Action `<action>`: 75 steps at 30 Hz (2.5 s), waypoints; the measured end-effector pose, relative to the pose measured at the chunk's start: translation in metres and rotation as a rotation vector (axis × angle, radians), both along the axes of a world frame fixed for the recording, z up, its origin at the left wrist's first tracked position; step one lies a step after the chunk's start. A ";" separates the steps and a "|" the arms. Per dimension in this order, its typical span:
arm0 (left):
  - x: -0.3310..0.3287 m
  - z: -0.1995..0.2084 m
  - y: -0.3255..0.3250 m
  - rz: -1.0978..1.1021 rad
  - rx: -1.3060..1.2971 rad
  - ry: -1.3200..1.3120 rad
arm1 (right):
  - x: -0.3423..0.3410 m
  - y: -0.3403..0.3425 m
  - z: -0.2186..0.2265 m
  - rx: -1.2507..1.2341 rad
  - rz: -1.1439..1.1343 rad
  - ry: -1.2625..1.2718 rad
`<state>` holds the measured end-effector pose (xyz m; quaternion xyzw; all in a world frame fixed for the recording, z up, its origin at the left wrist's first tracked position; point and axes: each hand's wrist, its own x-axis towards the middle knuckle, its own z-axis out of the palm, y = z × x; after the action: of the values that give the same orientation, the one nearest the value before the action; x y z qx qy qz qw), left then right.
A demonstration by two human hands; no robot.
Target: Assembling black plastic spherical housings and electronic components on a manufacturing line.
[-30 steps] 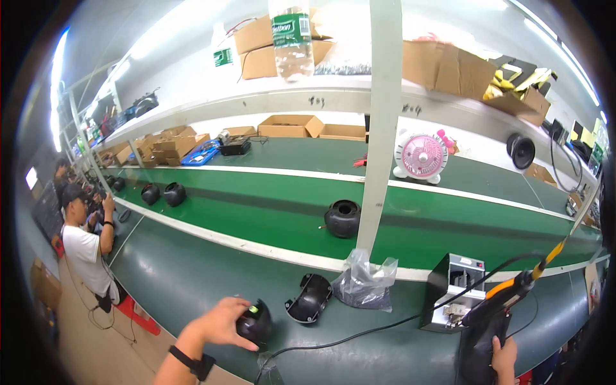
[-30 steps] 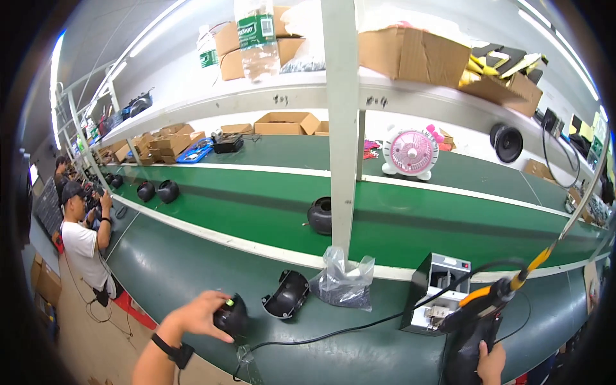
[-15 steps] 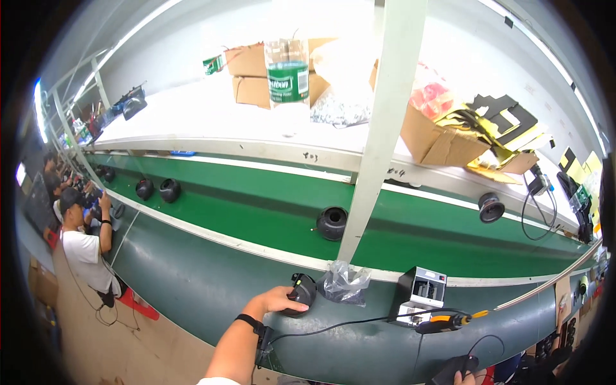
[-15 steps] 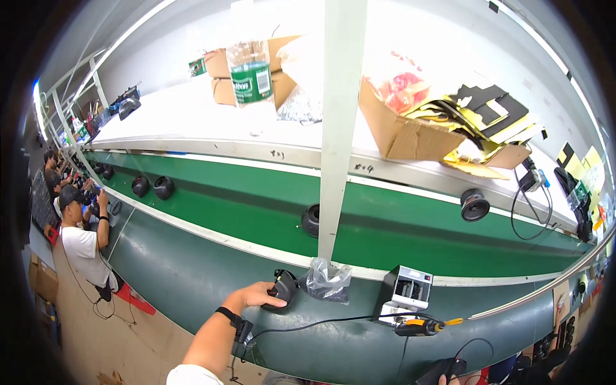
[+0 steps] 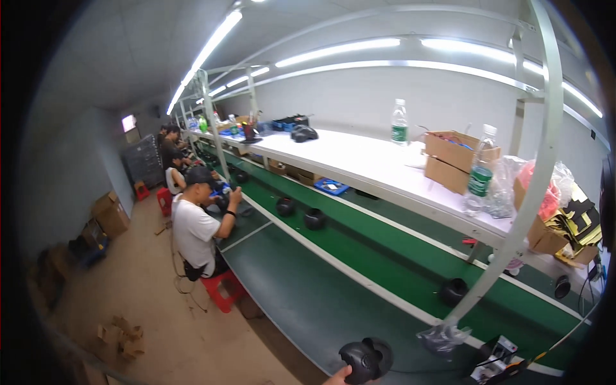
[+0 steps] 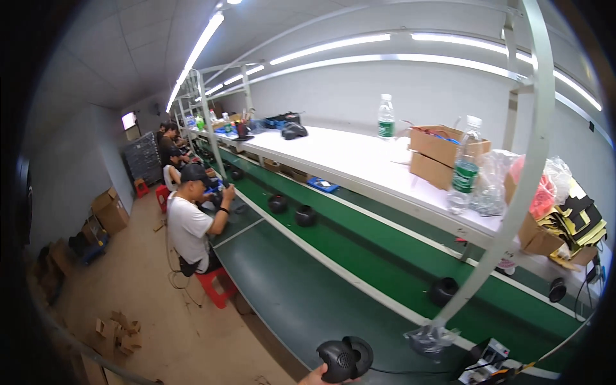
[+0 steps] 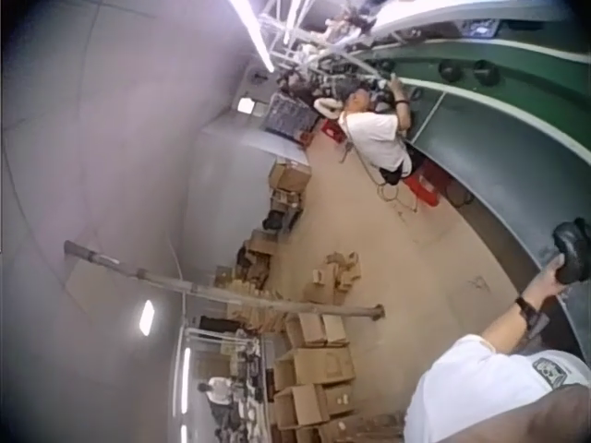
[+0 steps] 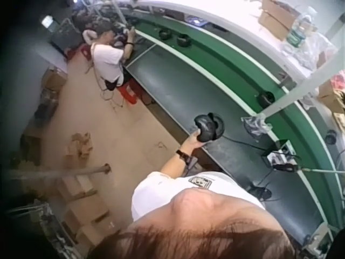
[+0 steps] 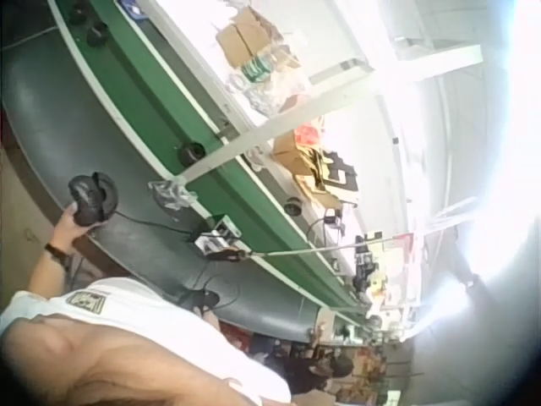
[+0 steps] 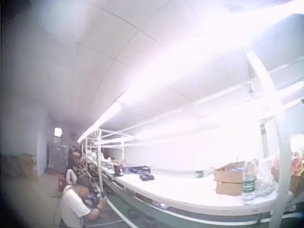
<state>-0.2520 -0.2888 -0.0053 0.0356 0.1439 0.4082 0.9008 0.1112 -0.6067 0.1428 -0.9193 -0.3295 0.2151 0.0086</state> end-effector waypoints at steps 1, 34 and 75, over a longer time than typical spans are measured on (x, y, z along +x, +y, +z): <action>-0.023 -0.001 -0.011 0.006 0.003 -0.086 | -0.023 0.016 0.017 -0.001 0.045 0.010; -0.420 0.170 -0.359 0.547 -0.606 0.536 | -0.540 0.457 0.057 0.058 1.234 0.163; -0.530 0.068 -0.075 -0.308 0.140 1.341 | -0.176 0.191 0.069 -0.001 -0.073 -0.337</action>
<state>-0.7817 -0.3634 0.0626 0.3586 0.6364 0.1739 0.6605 -0.0648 -0.4162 0.2120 -0.9536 -0.2927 0.0578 -0.0396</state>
